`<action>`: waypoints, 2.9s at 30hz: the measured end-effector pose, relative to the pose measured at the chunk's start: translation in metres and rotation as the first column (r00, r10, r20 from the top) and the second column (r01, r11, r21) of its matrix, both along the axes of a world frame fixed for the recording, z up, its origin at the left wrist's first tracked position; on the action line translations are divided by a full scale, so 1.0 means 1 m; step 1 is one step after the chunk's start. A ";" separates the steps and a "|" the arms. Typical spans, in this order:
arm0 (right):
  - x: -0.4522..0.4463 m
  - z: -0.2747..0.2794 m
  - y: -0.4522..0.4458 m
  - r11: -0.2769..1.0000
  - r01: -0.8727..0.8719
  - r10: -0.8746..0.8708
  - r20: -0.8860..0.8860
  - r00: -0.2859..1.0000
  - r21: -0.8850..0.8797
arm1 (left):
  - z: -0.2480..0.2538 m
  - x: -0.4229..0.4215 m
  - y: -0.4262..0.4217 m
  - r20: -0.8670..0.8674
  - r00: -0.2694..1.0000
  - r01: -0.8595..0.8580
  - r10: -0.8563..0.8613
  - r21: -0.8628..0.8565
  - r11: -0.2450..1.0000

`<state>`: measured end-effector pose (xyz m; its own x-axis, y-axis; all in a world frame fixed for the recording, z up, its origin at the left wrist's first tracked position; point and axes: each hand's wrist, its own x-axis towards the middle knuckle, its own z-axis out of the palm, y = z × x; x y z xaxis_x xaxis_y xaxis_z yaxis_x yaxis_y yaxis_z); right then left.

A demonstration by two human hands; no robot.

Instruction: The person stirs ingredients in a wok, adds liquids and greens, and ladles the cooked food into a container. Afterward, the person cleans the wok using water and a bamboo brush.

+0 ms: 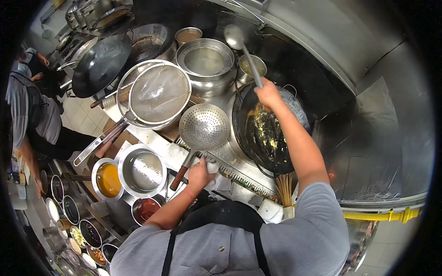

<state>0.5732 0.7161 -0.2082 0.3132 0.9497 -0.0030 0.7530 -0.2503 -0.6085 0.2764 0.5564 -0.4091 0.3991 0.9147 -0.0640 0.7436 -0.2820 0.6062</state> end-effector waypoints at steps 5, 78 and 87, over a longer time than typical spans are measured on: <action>-0.032 -0.060 0.085 0.953 -0.134 0.001 -0.438 0.899 -0.272 | 0.044 -0.018 -0.026 0.083 0.993 0.076 -0.086 0.113 0.991; -0.043 -0.054 0.050 0.918 -0.209 -0.392 -0.856 -0.336 -0.338 | 0.095 -0.125 -0.091 0.604 0.735 0.144 0.308 -0.583 0.799; 0.029 0.040 -0.148 0.954 -0.251 -0.277 -0.810 -0.516 -0.166 | 0.033 -0.028 -0.057 0.209 0.976 -0.066 0.066 -0.007 0.998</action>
